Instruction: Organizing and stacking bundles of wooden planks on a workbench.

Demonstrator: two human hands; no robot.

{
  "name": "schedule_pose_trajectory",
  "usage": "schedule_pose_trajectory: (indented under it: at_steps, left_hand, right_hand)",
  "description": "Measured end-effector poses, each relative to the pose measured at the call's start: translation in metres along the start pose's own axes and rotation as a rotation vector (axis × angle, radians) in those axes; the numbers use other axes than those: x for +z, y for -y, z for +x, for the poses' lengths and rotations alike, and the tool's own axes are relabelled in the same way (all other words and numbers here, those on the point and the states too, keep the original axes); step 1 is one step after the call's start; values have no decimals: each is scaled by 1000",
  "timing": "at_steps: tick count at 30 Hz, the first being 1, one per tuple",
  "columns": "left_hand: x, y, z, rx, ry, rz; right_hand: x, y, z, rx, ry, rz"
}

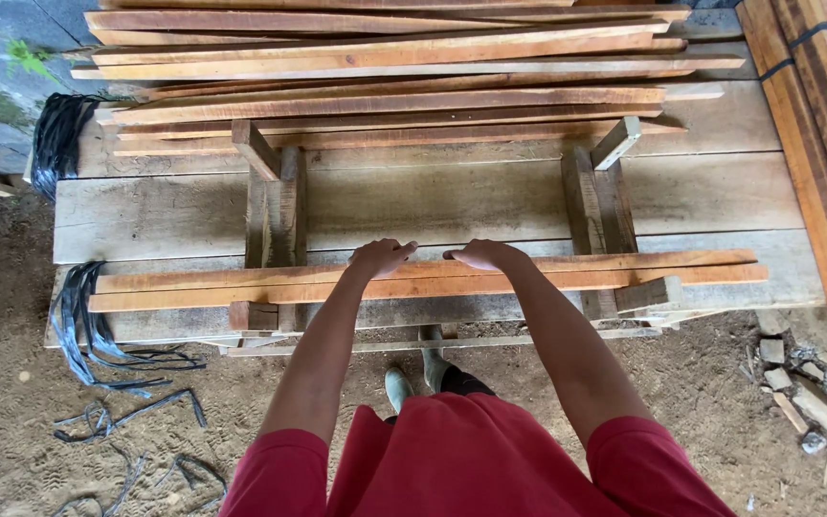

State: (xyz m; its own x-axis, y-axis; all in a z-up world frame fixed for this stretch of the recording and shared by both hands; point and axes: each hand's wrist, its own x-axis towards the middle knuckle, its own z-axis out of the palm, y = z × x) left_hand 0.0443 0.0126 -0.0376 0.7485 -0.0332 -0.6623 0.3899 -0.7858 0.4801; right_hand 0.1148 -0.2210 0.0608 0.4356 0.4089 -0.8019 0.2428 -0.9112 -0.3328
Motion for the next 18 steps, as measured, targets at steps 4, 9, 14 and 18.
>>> schedule_pose_trajectory:
  at_steps: [4, 9, 14, 18]
  left_hand:
    - [21, 59, 94, 19, 15, -162]
    - [-1, 82, 150, -20, -243, -143]
    - [-56, 50, 105, 22, -528, 246]
    - [-82, 65, 104, 167, -751, 632]
  right_hand:
    - [-13, -20, 24, -80, 30, -26]
    - [-42, -47, 85, -182, -306, -8]
    - [-62, -96, 134, -216, -622, -223]
    - [-68, -128, 165, -251, -771, -392]
